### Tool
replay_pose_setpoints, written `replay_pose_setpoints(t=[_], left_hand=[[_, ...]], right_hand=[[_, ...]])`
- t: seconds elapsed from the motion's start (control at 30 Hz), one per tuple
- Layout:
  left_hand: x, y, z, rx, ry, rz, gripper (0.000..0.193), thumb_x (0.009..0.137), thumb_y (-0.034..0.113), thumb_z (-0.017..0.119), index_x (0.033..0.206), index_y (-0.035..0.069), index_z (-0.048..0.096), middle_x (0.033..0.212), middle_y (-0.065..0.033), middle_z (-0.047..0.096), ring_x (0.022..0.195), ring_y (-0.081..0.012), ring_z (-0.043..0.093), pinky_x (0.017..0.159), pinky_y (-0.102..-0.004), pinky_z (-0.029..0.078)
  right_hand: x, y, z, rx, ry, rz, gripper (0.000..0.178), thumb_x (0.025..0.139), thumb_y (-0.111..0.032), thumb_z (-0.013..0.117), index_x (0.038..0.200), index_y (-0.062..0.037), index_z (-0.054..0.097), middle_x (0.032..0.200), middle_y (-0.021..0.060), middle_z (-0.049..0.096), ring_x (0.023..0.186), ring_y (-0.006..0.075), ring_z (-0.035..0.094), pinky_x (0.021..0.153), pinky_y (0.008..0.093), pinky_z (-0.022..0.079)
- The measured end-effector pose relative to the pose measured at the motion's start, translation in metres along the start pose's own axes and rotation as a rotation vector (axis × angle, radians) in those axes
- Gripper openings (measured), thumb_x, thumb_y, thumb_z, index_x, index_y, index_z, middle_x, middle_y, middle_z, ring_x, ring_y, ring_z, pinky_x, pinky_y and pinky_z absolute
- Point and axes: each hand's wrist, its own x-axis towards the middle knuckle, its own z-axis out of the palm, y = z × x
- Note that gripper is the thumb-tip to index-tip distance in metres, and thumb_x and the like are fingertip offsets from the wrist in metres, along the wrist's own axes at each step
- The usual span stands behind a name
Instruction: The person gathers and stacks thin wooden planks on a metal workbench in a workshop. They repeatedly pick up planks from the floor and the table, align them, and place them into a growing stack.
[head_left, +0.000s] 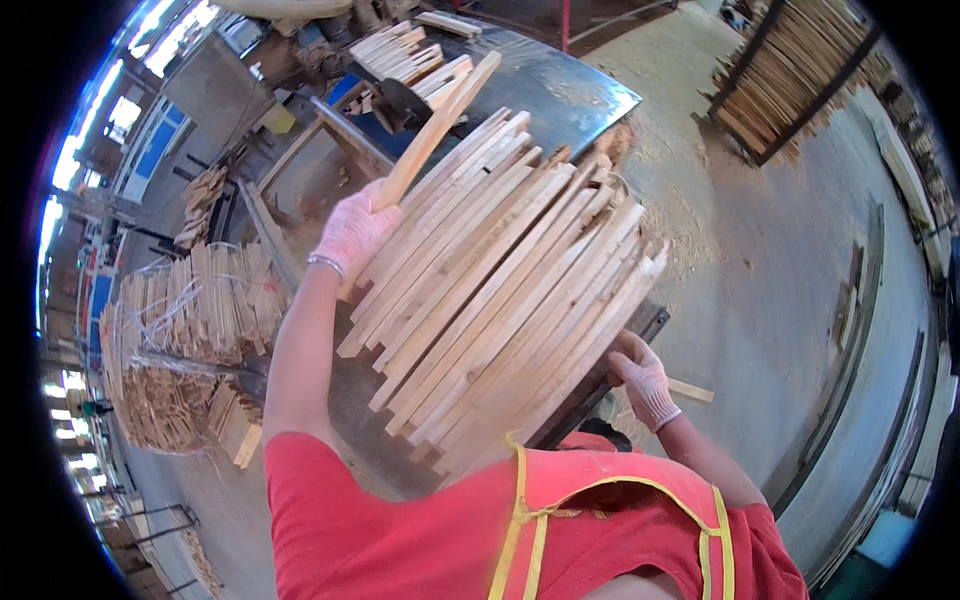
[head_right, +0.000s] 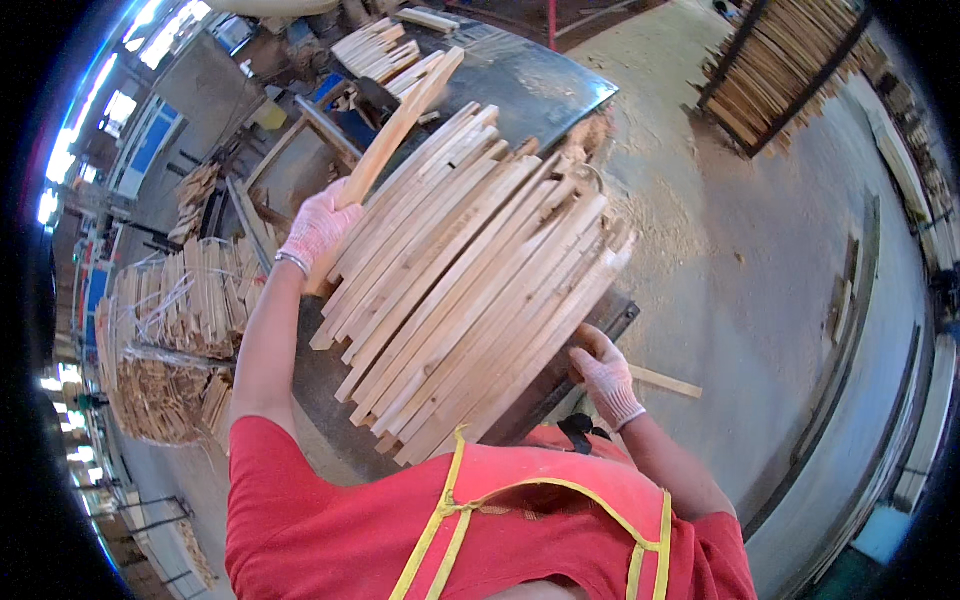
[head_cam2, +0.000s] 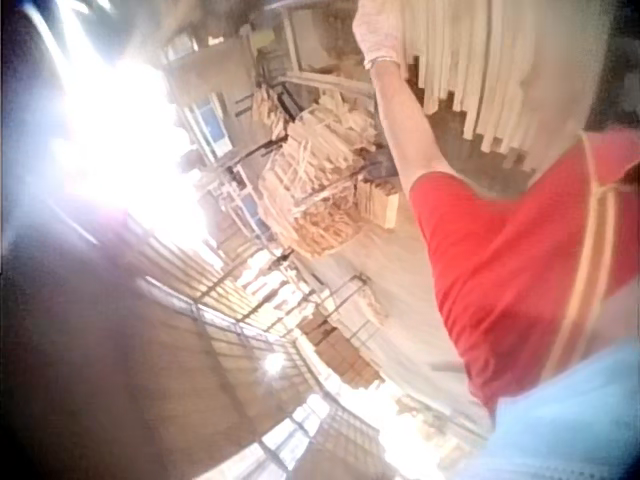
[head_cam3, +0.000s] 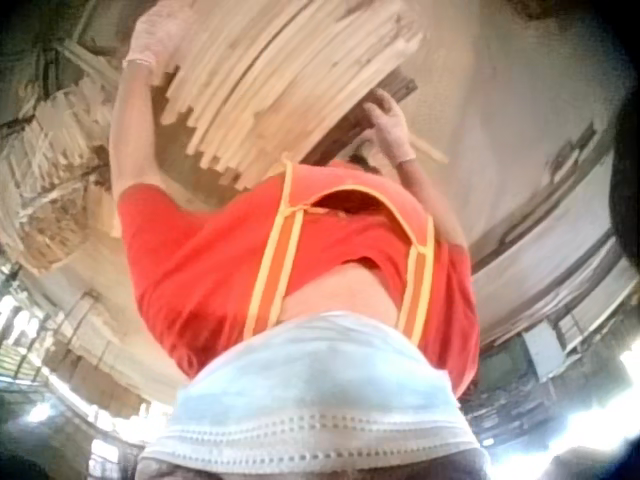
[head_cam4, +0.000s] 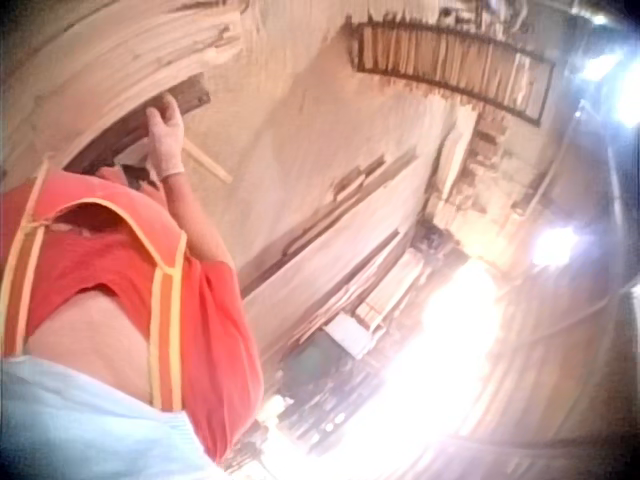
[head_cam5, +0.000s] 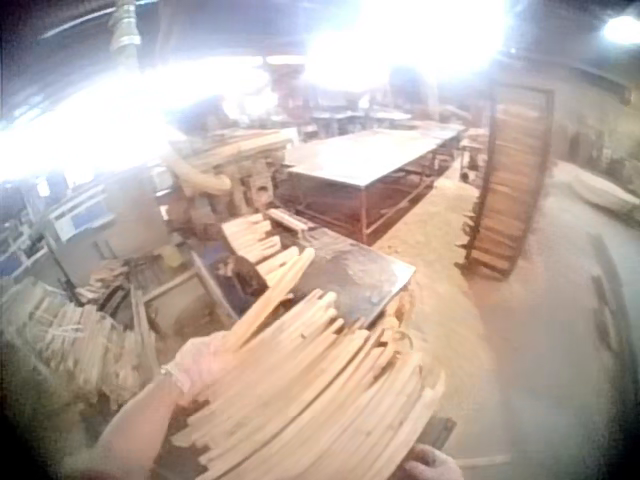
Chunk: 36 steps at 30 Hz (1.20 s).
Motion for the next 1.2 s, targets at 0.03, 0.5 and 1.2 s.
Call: replay_pose_setpoints(t=[0.03, 0.5, 1.2], left_hand=[[0.01, -0.016, -0.007, 0.135, 0.006, -0.01, 0.051, 0.095, 0.03, 0.071, 0.142, 0.015, 0.062, 0.109, -0.0158, 0.072, 0.104, -0.0299, 0.07, 0.093, -0.0402, 0.054], [0.052, -0.065, 0.047, 0.276, -0.342, -0.16, 0.07, 0.101, 0.062, 0.052, 0.149, 0.011, 0.056, 0.149, -0.0194, 0.059, 0.139, -0.0386, 0.054, 0.116, -0.0439, 0.042], [-0.056, 0.085, 0.059, 0.237, -0.288, -0.051, 0.08, 0.095, 0.053, 0.069, 0.151, 0.0, 0.049, 0.144, -0.0272, 0.059, 0.137, -0.0408, 0.055, 0.116, -0.0453, 0.043]], right_hand=[[0.0, -0.001, 0.001, -0.017, 0.01, 0.008, 0.047, 0.101, -0.006, 0.057, 0.148, -0.0029, 0.054, 0.109, 0.0017, 0.068, 0.076, 0.0081, 0.052, 0.064, 0.0254, 0.043], [0.001, -0.006, 0.01, -0.126, 0.139, 0.026, 0.044, 0.099, -0.004, 0.058, 0.143, -0.0036, 0.058, 0.106, 0.0017, 0.07, 0.077, 0.0091, 0.058, 0.065, 0.0252, 0.047], [-0.042, -0.036, 0.033, 0.248, -0.02, 0.191, 0.07, 0.098, -0.014, 0.065, 0.161, -0.005, 0.034, 0.102, 0.0011, 0.058, 0.08, 0.0109, 0.059, 0.067, 0.0274, 0.052]])
